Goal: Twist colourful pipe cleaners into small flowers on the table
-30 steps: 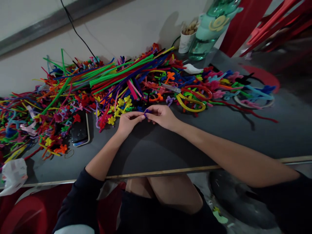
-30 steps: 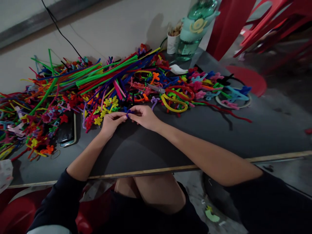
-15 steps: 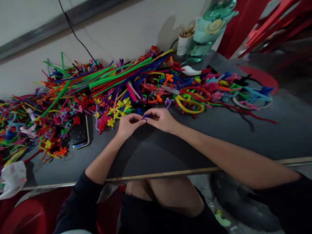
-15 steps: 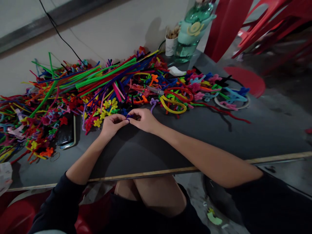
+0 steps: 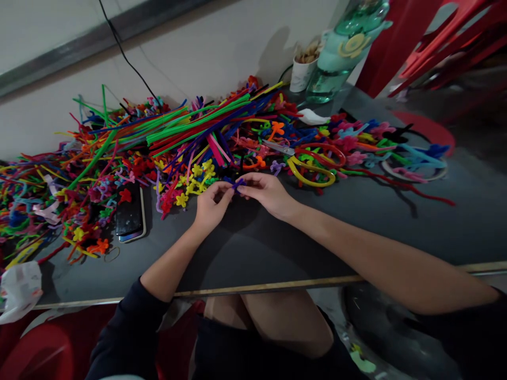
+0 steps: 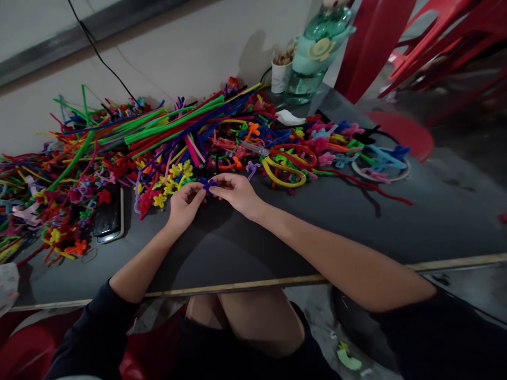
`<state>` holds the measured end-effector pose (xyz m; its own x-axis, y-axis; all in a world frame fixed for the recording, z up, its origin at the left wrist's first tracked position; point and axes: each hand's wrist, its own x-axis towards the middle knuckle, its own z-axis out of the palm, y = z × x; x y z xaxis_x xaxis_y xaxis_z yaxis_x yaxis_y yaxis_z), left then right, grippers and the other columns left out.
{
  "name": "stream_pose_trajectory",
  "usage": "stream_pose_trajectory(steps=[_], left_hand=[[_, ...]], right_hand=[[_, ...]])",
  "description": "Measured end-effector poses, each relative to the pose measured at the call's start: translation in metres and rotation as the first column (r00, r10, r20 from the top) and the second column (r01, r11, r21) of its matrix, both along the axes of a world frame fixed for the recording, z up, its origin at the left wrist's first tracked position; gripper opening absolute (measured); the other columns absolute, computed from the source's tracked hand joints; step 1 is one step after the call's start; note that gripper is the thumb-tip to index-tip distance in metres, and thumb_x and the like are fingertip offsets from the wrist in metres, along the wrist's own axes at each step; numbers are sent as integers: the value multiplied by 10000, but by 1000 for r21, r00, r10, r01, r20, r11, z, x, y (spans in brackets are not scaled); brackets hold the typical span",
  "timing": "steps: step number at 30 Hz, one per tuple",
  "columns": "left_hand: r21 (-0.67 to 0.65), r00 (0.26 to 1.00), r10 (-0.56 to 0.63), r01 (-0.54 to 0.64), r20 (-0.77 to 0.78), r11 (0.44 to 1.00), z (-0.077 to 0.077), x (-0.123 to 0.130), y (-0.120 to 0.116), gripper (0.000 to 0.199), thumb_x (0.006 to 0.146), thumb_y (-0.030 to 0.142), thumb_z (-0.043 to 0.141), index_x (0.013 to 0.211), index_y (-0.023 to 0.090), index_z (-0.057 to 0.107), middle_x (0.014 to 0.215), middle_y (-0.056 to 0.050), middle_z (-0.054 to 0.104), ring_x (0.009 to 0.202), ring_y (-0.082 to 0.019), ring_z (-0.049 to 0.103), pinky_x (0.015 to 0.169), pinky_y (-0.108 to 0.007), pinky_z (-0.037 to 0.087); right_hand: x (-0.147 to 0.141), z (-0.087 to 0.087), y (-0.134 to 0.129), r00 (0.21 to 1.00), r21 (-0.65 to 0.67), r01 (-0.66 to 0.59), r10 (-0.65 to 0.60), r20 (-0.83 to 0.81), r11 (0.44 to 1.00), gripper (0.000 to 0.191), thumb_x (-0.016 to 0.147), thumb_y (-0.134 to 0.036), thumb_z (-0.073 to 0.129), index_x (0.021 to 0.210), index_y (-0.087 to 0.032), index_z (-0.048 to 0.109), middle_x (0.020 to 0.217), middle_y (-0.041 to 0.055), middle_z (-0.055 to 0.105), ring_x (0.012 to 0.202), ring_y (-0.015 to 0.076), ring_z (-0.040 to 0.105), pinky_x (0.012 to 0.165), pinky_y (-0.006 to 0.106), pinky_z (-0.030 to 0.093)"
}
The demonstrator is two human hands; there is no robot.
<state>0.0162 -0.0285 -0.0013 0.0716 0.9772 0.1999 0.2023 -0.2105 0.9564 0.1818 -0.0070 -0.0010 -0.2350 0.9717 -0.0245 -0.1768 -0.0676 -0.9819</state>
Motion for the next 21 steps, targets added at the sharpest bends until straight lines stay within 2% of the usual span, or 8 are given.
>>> stream_pose_trajectory(steps=[4,10,14,18,21], left_hand=[[-11,999,-5,6,39,1000,-1,-2,4,241,809,402,667,902,188,730,745,-20,698,597,-103,602,575,-228,481],[-112,997,11,-2,80,994,-5,-7,8,251,747,424,733,829,190,768,675,-20,710,586,-124,618,545,-241,482],[-154,995,-3,19,105,988,-3,-7,7,320,742,490,719,762,175,766,696,-34,727,573,-116,620,546,-236,483],[-202,994,-6,28,109,979,0,-8,7,344,682,492,767,795,168,777,653,-29,716,568,-106,607,557,-225,477],[-251,990,-54,86,132,964,4,-12,9,344,631,483,806,771,170,780,623,-26,708,561,-102,601,569,-224,481]], right_hand=[[2,2,0,997,22,-35,33,67,999,333,629,-397,811,839,-170,686,718,22,667,631,129,604,564,270,495],[3,4,0,991,3,-112,112,71,994,399,633,-451,808,858,-161,651,641,0,628,553,120,592,445,236,455],[2,4,0,991,15,-118,117,66,993,406,629,-464,808,835,-154,645,606,-10,618,506,100,563,427,224,446],[3,4,0,991,34,-102,99,92,994,422,617,-488,811,808,-146,656,585,-8,614,486,94,550,419,222,443],[3,4,0,988,54,-114,107,115,992,437,600,-503,818,802,-143,672,573,-7,613,479,93,544,419,223,442]])
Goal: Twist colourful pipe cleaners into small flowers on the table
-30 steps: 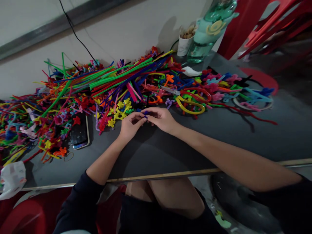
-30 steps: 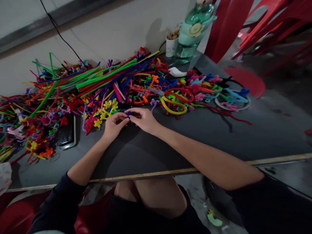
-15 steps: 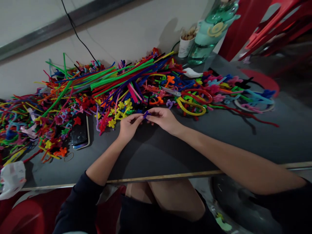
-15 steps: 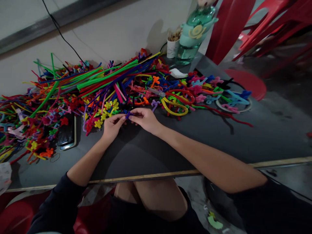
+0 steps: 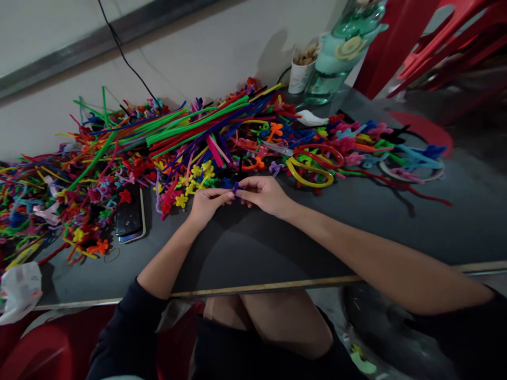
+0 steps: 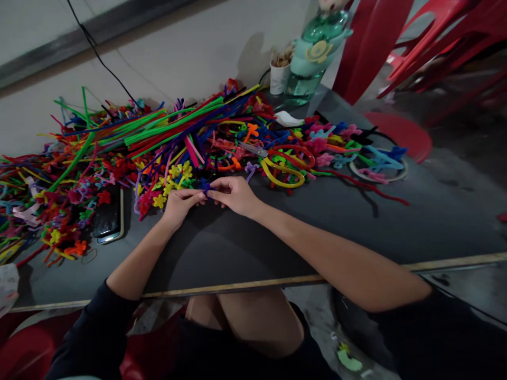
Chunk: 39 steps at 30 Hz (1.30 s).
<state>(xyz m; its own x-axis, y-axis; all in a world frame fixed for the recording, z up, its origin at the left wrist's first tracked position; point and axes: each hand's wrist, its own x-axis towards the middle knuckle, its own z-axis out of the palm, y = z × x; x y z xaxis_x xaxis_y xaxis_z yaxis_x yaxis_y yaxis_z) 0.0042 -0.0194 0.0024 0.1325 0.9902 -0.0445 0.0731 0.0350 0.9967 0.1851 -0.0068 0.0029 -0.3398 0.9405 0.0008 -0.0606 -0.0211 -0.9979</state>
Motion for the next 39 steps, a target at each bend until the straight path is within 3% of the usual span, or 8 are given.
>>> stream_pose_trajectory(steps=[3,10,15,23,27,31,34,39], left_hand=[[-36,997,-83,83,7,996,4,-5,3,349,638,508,795,704,166,772,619,-37,709,558,-101,602,576,-227,485],[-80,989,-147,144,-30,986,7,-10,5,347,564,429,860,752,150,773,625,-36,708,560,-100,606,582,-231,493],[-77,993,-106,102,-54,992,6,-8,2,348,502,385,889,715,144,758,650,-32,716,580,-104,618,597,-234,501],[-1,992,-47,47,-121,999,4,-3,-3,293,564,364,854,725,145,742,709,-36,726,600,-105,620,600,-236,496],[56,993,-16,23,-120,998,2,2,-1,221,637,315,798,735,142,701,695,-20,702,606,-90,610,613,-224,487],[74,991,-61,70,-122,995,-3,4,1,185,671,292,751,695,143,645,641,5,650,571,-71,567,575,-205,449],[114,984,-92,110,-155,987,-6,5,0,182,690,297,736,739,148,645,683,2,657,605,-77,571,608,-215,452],[173,958,-78,130,-277,976,-4,6,-3,248,734,377,715,707,151,616,590,28,569,522,-65,469,513,-208,349]], right_hand=[[1,0,0,999,14,-38,38,16,999,439,600,-513,816,804,-146,688,592,3,629,495,98,553,433,228,449],[2,-1,-2,992,58,-65,59,109,996,416,627,-493,802,819,-140,692,624,20,647,492,102,554,456,242,456],[2,-3,-4,989,163,-50,26,145,985,335,679,-443,755,801,-138,689,652,32,655,499,98,548,470,242,447],[2,-8,-3,981,231,-10,-35,191,973,286,689,-411,733,796,-146,711,682,48,682,548,122,589,489,249,470],[-1,-9,-2,981,155,52,-80,179,986,324,715,-426,726,868,-140,724,616,37,666,491,131,593,473,274,508],[-2,-8,-2,988,94,89,-100,118,992,334,746,-459,706,877,-154,745,588,37,665,503,143,613,461,273,524],[-3,-6,-3,991,119,72,-85,105,990,318,746,-429,712,923,-169,761,692,50,712,548,136,623,498,273,534],[-1,-5,-3,989,224,63,-90,117,973,289,773,-404,692,956,-191,757,872,58,740,613,131,628,576,286,536]])
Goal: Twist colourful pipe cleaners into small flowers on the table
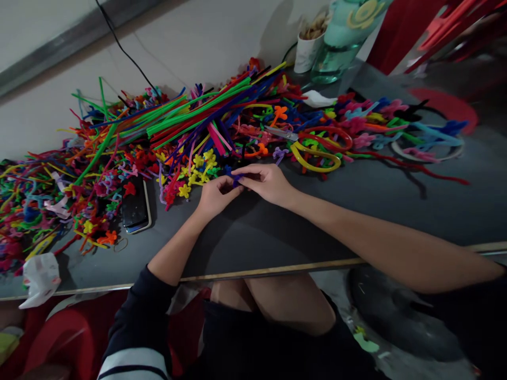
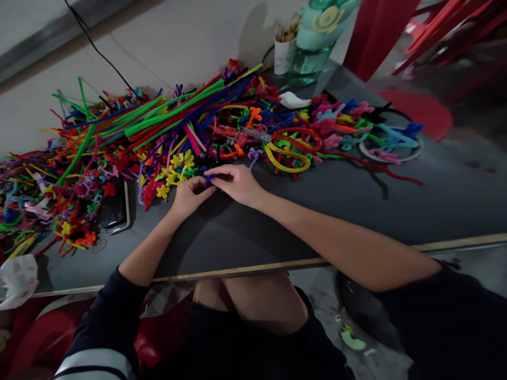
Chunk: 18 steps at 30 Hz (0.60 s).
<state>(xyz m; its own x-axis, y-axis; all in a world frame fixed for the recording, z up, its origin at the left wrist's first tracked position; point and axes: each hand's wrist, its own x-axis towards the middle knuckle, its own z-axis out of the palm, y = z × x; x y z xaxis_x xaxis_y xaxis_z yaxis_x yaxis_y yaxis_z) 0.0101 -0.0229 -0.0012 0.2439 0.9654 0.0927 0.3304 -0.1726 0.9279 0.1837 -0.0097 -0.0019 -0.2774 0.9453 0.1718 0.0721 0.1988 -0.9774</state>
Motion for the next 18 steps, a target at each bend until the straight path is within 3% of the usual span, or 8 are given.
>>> stream_pose_trajectory(steps=[4,8,13,18], left_hand=[[-37,988,-93,99,125,994,6,-2,1,391,804,547,629,793,156,638,741,-28,666,596,-88,552,568,-225,414],[-79,974,-138,154,180,985,8,-6,4,505,762,664,622,807,161,645,791,-43,694,647,-100,593,626,-235,456],[-111,946,-241,269,216,957,10,-11,7,494,772,644,635,833,155,672,813,-53,700,711,-112,619,688,-240,469],[-98,946,-262,284,192,954,8,-11,8,472,780,620,641,777,149,672,758,-43,680,683,-108,605,706,-245,476]], right_hand=[[3,-1,5,998,-55,-50,47,-50,997,331,734,-447,734,921,-174,736,759,44,717,608,132,621,613,296,543],[6,2,7,993,-127,-105,96,-74,986,370,705,-474,762,898,-162,711,718,42,700,589,126,611,526,261,506],[8,6,6,985,-153,-151,136,-102,977,368,700,-453,771,889,-147,694,692,35,668,599,126,610,479,238,475],[8,7,5,980,-163,-187,172,-99,969,371,682,-444,775,878,-141,689,687,30,662,592,120,602,473,228,467]])
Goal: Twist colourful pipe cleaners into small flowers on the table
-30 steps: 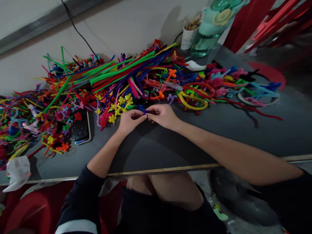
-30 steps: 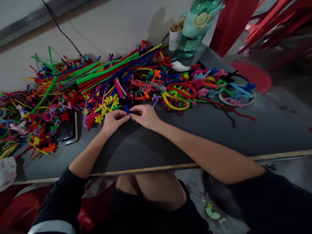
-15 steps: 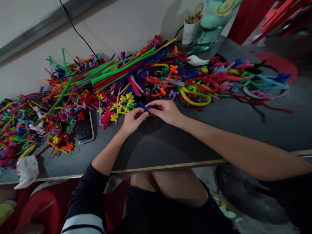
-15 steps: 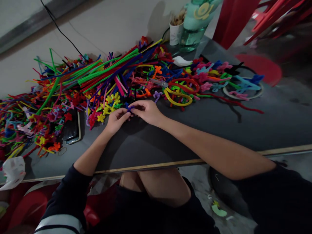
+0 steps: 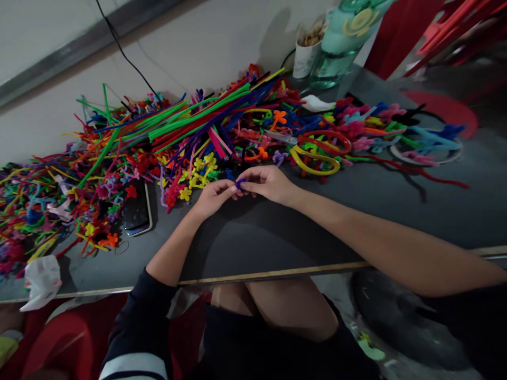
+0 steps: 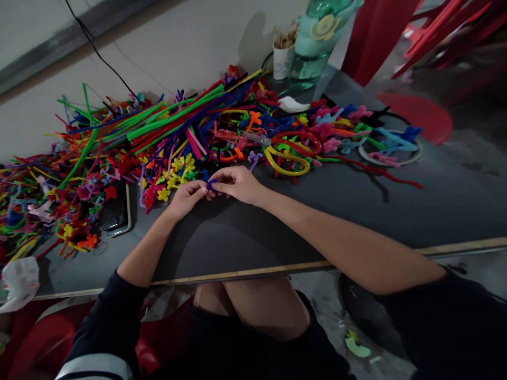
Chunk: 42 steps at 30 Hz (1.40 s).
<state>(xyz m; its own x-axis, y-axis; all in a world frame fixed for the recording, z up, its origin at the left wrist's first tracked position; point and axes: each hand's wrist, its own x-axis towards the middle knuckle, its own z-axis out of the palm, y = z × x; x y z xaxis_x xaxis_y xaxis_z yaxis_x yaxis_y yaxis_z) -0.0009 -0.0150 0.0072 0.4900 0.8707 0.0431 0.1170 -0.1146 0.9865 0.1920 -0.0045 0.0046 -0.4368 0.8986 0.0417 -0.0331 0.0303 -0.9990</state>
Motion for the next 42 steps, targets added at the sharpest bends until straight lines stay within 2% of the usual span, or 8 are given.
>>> stream_pose_trajectory(steps=[9,14,23,31,37,42], left_hand=[[29,999,-12,14,-47,999,2,-1,0,490,770,639,639,733,152,667,745,-48,686,724,-129,620,764,-264,485],[27,1000,-12,12,-26,1000,5,0,-2,580,782,726,541,753,161,668,750,-59,681,747,-145,624,753,-273,486],[-24,1000,1,-1,-8,1000,3,2,0,516,729,677,653,766,162,641,721,-20,637,694,-116,590,736,-257,477],[-16,997,-21,20,-75,1000,5,0,-1,527,701,678,675,687,156,602,677,-13,605,666,-115,535,684,-252,422],[19,983,-2,5,-181,1000,5,0,-1,510,661,597,746,582,160,495,556,45,452,537,-76,385,539,-227,287],[117,969,69,-43,-236,992,4,4,-3,430,727,504,719,589,164,494,556,43,459,538,-79,381,535,-228,280]], right_hand=[[-2,2,-3,1000,15,9,-9,11,1000,291,675,-386,769,817,-150,676,672,21,645,585,111,586,471,220,452],[-1,2,-2,1000,-14,18,-18,-6,1000,276,674,-367,757,821,-155,660,666,18,645,585,115,591,462,219,449],[-3,-1,-2,999,-17,27,-27,-29,1000,328,678,-417,761,836,-151,654,674,23,650,571,111,574,443,216,431],[-1,2,-4,997,71,-75,74,28,995,357,681,-478,765,799,-165,640,684,24,654,587,109,572,480,224,438],[-3,-3,-4,993,179,-54,34,117,982,221,689,-369,723,765,-172,657,712,21,656,619,114,573,558,244,446],[-4,-6,-3,989,222,-26,-8,149,975,177,694,-331,685,758,-167,663,720,31,665,623,123,580,559,255,439]])
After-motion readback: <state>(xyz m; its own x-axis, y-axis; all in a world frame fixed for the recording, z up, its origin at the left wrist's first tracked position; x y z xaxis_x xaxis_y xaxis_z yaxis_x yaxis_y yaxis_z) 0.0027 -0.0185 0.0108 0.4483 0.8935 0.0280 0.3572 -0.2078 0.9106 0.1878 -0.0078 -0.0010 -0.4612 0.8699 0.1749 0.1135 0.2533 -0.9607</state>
